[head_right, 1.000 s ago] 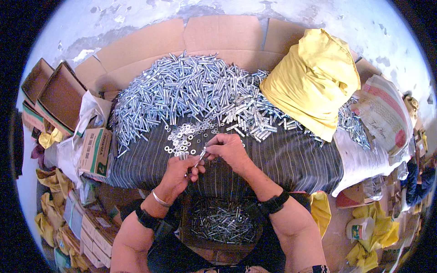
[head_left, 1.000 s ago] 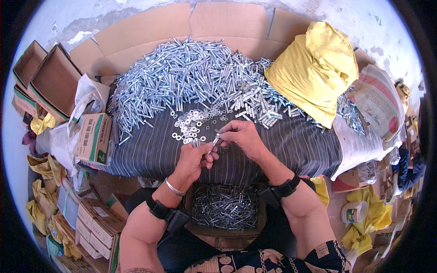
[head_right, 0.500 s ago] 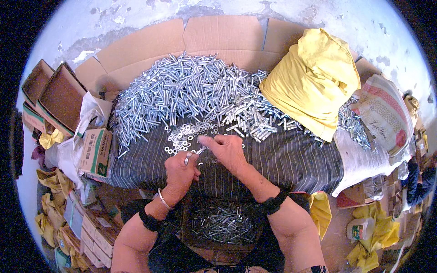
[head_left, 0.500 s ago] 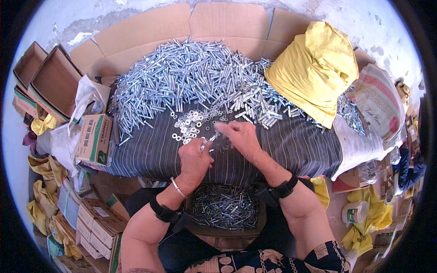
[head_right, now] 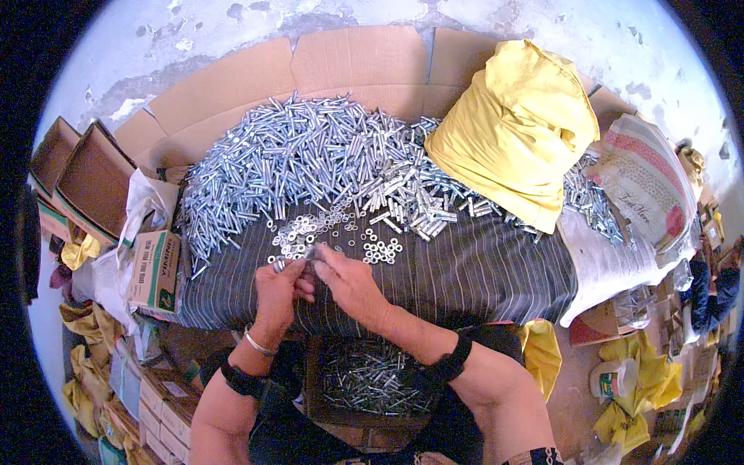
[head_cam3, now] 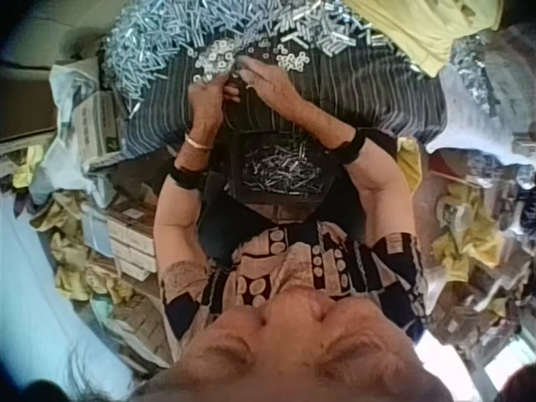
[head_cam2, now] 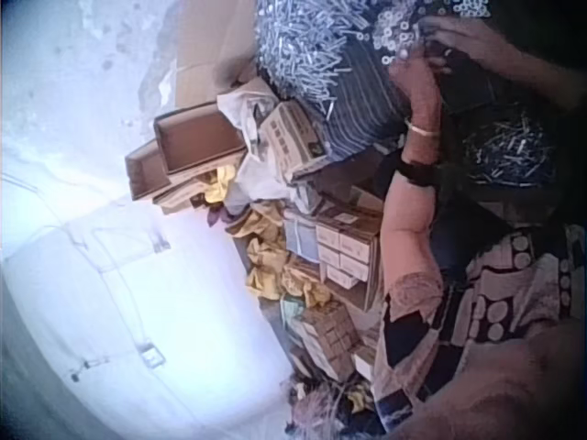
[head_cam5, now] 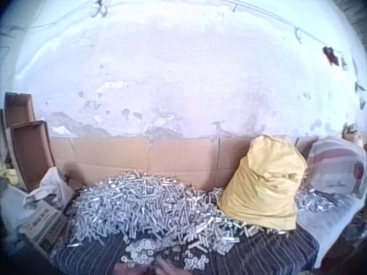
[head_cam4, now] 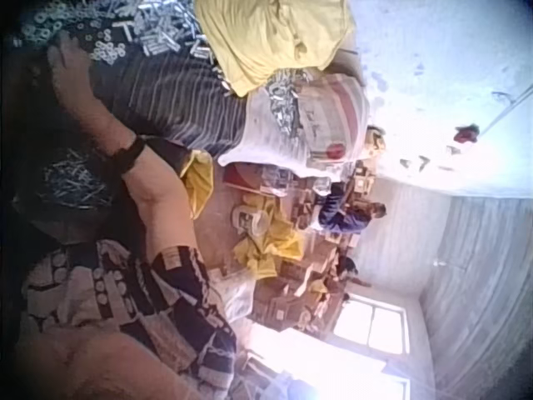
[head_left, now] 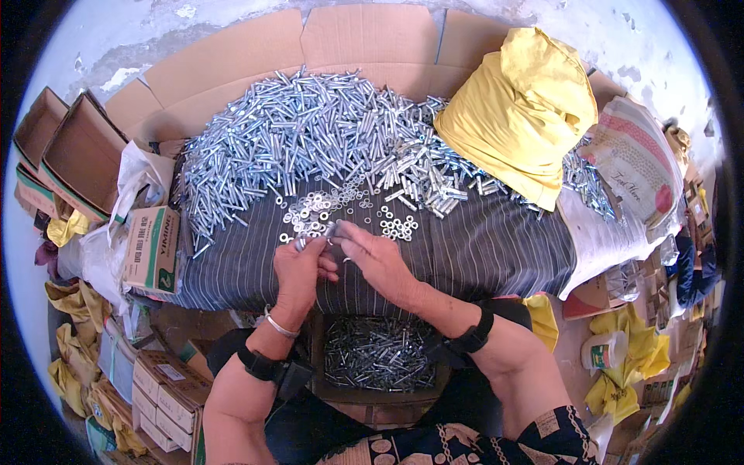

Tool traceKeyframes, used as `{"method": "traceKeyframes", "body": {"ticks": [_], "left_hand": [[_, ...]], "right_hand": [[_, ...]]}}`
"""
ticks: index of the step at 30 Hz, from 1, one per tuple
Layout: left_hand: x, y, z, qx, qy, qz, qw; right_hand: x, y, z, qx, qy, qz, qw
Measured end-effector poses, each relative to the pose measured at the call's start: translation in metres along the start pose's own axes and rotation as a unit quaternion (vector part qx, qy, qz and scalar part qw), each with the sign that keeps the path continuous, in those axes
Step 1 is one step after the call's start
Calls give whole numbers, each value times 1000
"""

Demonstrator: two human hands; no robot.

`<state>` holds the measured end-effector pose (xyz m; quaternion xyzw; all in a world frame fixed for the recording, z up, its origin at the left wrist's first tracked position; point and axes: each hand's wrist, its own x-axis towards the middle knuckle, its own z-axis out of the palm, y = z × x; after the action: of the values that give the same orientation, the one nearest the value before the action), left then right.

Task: Sort and assemble metal bolts and washers from a large pile into smaller groups.

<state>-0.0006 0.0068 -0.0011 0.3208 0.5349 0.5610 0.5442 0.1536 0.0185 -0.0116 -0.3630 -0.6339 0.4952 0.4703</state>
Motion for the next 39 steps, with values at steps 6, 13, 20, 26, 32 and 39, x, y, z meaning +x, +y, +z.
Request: {"method": "traceKeyframes", "body": {"ticks": [6, 13, 20, 26, 32, 39], "left_hand": [[-20, 16, -3, 182, -274, -143, 934], [-15, 8, 0, 207, -381, -198, 879], [-10, 2, -1, -43, -317, -174, 931], [-12, 8, -1, -10, -266, -180, 947], [-10, 7, -1, 40, -223, -153, 962], [-8, 7, -4, 66, -217, -147, 963]], "right_hand": [[35, 19, -67, -380, 207, -176, 884], [45, 42, -81, -560, 118, -94, 815], [45, 11, -78, -85, 71, 106, 988], [32, -5, -54, 157, 50, 138, 977], [28, -3, -43, 200, 15, 153, 968], [28, -2, -42, 218, 28, 187, 957]]}}
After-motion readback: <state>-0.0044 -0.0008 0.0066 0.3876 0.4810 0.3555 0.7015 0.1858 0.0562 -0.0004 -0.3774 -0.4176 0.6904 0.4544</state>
